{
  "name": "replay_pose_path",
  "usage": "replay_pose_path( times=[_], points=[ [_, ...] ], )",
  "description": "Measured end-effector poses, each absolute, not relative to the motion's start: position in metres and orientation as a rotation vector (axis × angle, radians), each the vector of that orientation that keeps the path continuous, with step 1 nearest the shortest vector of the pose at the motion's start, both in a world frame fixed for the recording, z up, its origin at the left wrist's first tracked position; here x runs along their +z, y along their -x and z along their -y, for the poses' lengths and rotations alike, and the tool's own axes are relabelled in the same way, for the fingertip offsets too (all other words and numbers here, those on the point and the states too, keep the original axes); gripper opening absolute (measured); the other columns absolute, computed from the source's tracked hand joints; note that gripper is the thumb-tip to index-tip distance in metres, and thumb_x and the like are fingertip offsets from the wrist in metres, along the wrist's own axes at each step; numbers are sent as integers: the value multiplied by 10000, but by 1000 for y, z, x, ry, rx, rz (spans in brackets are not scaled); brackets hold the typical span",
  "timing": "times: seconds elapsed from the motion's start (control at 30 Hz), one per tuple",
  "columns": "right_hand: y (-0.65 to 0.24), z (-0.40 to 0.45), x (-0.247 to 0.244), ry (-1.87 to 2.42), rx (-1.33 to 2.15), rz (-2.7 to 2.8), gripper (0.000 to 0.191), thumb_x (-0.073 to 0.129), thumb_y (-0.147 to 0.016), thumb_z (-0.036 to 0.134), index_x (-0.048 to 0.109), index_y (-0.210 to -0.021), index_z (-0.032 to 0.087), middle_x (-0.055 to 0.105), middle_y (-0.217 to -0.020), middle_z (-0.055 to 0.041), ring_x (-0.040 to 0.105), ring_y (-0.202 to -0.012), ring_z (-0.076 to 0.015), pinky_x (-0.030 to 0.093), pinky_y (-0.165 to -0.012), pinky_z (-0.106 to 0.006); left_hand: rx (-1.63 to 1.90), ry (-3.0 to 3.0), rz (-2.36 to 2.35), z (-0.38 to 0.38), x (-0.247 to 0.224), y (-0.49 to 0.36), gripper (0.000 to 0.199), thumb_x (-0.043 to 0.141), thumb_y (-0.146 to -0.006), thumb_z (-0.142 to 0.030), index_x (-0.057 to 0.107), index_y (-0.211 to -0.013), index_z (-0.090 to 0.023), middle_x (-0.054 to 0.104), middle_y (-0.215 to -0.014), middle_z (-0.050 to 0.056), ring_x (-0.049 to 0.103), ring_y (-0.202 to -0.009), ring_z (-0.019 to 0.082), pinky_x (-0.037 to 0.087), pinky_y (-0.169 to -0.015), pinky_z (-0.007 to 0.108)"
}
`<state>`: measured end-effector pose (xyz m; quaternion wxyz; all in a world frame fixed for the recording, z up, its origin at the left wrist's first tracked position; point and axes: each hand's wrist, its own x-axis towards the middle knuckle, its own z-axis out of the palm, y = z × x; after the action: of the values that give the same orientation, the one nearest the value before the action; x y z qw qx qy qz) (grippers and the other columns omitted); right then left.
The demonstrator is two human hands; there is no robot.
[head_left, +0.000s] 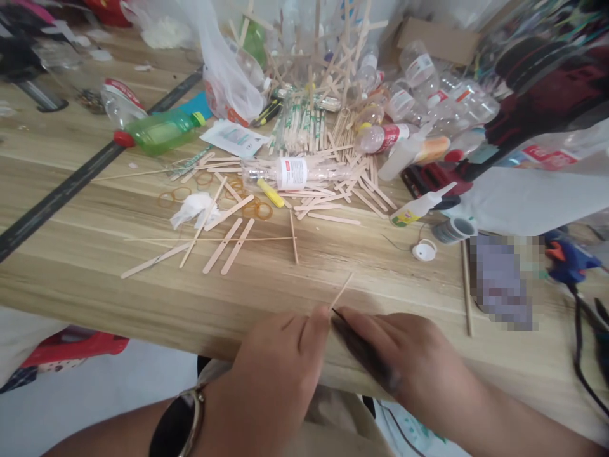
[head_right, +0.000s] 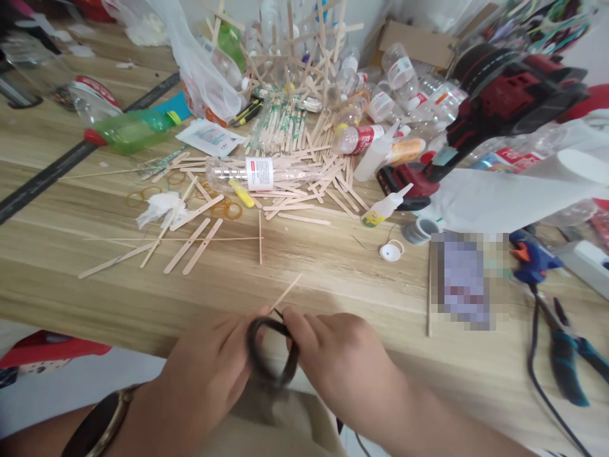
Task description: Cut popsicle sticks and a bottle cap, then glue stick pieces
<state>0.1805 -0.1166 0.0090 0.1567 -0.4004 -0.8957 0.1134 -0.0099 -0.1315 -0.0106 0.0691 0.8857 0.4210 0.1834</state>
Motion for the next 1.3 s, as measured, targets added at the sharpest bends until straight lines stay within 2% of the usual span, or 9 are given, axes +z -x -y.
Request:
replay_pose_path(
  times=[0.13,0.2,0.33,0.4,0.63,0.83,1.03,1.23,1.3],
  points=[
    [-171,118,16,1530,1279,2214,596,350,-1014,247,564,-463,183,579,-410,25,529,-329,-72,392,-348,-152,612,-2846,-1216,133,-14,11,331,318,-894,-32,521,-1153,6,704,-725,104,676,-604,220,554,-501,315],
    [-171,119,15,1484,1059,2354,583,336,-1020,243,601,-505,175,583,-420,25,522,-323,-72,384,-339,-156,618,-2849,-1232,133,-14,11,339,308,-887,-18,531,-1142,1,705,-717,102,675,-597,215,561,-514,318],
    [-180,118,6,1085,76,2635,433,296,-996,156,711,-911,72,695,-607,-71,611,-445,-164,427,-387,-260,546,-2678,-1287,134,-13,9,345,340,-879,-23,549,-1147,-85,719,-759,66,685,-642,199,583,-582,317],
    [-183,118,5,978,-88,2656,406,296,-978,112,695,-985,36,701,-624,-89,613,-454,-174,411,-385,-276,551,-2639,-1309,134,-13,8,333,347,-882,-30,558,-1129,-105,724,-771,59,683,-638,193,581,-577,310],
    [-171,117,18,1445,1147,2252,607,353,-1021,257,582,-462,190,596,-480,13,563,-409,-78,439,-434,-159,724,-2896,-1307,131,-11,9,300,320,-916,-32,556,-1101,-16,700,-670,80,674,-572,200,541,-503,290],
    [-181,116,10,1002,12,2611,377,333,-973,111,707,-971,68,710,-647,-79,639,-497,-171,467,-431,-252,689,-2673,-1308,130,-7,7,337,266,-902,-5,548,-1075,-69,725,-734,76,691,-600,202,574,-517,318],
    [-173,116,18,1323,866,2422,601,347,-1018,168,567,-459,194,592,-468,33,561,-405,-64,439,-429,-137,707,-2902,-1288,130,-9,9,306,303,-917,-26,541,-1109,-5,701,-653,76,680,-555,203,563,-498,303],
    [-184,114,9,971,-14,2631,382,313,-983,120,692,-966,73,682,-591,-67,613,-466,-171,431,-407,-267,695,-2646,-1308,130,-7,7,336,286,-887,-4,541,-1098,-65,729,-745,71,700,-621,194,588,-535,306],
    [-183,115,8,1037,80,2574,355,342,-986,140,691,-959,81,703,-641,-69,626,-493,-162,442,-425,-258,687,-2701,-1301,130,-6,7,338,297,-873,11,549,-1089,-52,724,-720,75,695,-596,196,583,-527,305]
  ],
)
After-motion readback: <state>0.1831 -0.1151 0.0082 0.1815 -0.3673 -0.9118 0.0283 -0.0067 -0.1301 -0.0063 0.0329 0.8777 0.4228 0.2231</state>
